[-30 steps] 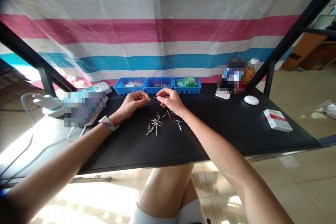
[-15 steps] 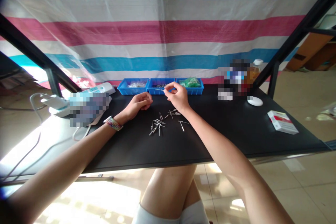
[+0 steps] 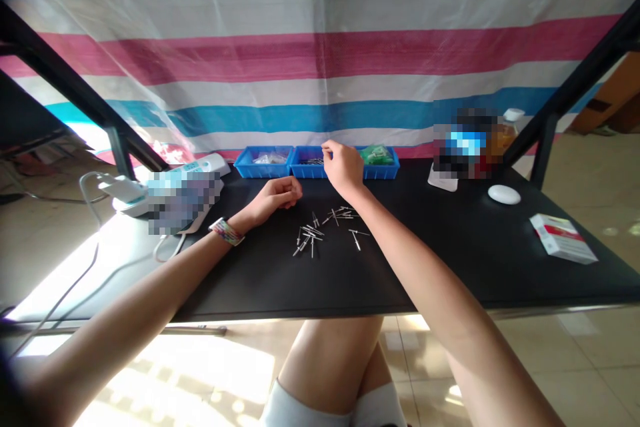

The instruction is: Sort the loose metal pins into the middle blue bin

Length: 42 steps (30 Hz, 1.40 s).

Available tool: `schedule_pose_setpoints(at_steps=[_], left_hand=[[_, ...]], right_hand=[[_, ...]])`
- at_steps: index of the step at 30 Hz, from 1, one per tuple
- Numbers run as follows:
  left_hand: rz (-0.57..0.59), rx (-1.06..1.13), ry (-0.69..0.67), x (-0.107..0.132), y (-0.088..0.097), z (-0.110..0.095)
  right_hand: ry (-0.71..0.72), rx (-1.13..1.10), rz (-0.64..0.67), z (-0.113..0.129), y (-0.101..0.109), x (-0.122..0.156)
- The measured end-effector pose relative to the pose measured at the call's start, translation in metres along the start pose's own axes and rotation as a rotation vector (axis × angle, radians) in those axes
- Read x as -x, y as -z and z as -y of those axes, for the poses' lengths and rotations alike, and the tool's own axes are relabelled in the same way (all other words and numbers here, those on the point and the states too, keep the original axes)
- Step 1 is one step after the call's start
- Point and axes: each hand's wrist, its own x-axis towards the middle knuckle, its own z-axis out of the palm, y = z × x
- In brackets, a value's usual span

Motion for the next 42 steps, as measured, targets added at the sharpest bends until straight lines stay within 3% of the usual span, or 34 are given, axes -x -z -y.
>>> schedule_pose_setpoints(at_steps=[5,11,19,23,29,34,42], left_hand=[[0.163,-0.28,-0.118,0.005,-0.003,0.0],[0.191,-0.522,-0.238,0.009,-0.006,-0.001],[0.197,-0.52,-0.215,0.007,-0.006,0.0],[0.174,-0.419,-0.162,0.007,-0.006,-0.001],[0.044,-0.158,-0.097,0.005,-0.004,-0.005],[-0.085,-0.104,-0.083,0.006,-0.005,-0.011],[-0.115,-0.058,-0.089,0.006,-0.007,-0.014]], right_hand=[[0.102,-0.118,0.057,0.0,0.014,0.026],[0.114,-0.247,0.074,-0.001,0.023,0.056],[-0.044,-0.48,0.159,0.005,0.022,0.061],[-0.097,-0.545,0.193,0.006,0.023,0.06],[-0.155,-0.644,0.334,0.006,0.026,0.059],[-0.16,-0.662,0.403,0.007,0.027,0.06],[-0.162,-0.687,0.426,0.007,0.026,0.06]])
